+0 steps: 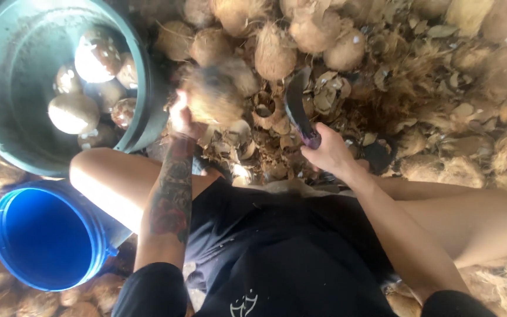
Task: The person sits on the ground surrounded by coconuts and uses a large knife to peel the husks off several coconuts. The person holds each coconut in one hand and strikes it repeatedly with the knife to remove the outer layer, then places the peeled coconut into a nearby bucket.
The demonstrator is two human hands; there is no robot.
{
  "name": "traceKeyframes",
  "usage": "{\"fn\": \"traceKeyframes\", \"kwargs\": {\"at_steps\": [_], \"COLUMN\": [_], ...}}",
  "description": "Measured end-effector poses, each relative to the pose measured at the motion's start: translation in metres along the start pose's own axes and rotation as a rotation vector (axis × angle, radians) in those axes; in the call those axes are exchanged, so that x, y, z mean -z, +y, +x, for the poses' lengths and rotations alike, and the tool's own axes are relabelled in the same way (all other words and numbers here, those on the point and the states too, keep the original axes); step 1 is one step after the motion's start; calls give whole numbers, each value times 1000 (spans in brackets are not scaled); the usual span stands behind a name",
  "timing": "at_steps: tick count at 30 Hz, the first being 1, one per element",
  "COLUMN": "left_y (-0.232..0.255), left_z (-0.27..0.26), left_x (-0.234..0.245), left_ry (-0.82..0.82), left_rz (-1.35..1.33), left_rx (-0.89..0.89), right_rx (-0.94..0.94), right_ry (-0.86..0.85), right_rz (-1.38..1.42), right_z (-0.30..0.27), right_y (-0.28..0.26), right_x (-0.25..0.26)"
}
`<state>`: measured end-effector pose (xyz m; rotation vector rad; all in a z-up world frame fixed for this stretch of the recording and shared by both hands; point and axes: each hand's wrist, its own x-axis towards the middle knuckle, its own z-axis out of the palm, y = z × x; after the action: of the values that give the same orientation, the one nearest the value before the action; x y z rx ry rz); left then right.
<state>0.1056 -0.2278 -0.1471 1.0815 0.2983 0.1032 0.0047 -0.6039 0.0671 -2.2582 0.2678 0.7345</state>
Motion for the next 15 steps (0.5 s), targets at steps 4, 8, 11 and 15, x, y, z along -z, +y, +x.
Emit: {"fn": "traceKeyframes", "kwargs": {"at_steps": [4,8,11,15], "left_y": [-17,29,43,31], "left_z": [-36,-69,-77,-62], "left_x": [-5,-68,-79,-78], "left_ry": [13,113,0,77], "left_rz": [-194,-266,-270,-303], "left_rx": [528,744,677,593], "right_rx": [588,1126,1324,825], "right_ry": [-3,-54,248,98], "right_rz": [565,921,705,180], "right_z": [-54,-84,-64,6], "right_y": [-47,-49,-50,39], "right_x": [30,45,12,-61]}}
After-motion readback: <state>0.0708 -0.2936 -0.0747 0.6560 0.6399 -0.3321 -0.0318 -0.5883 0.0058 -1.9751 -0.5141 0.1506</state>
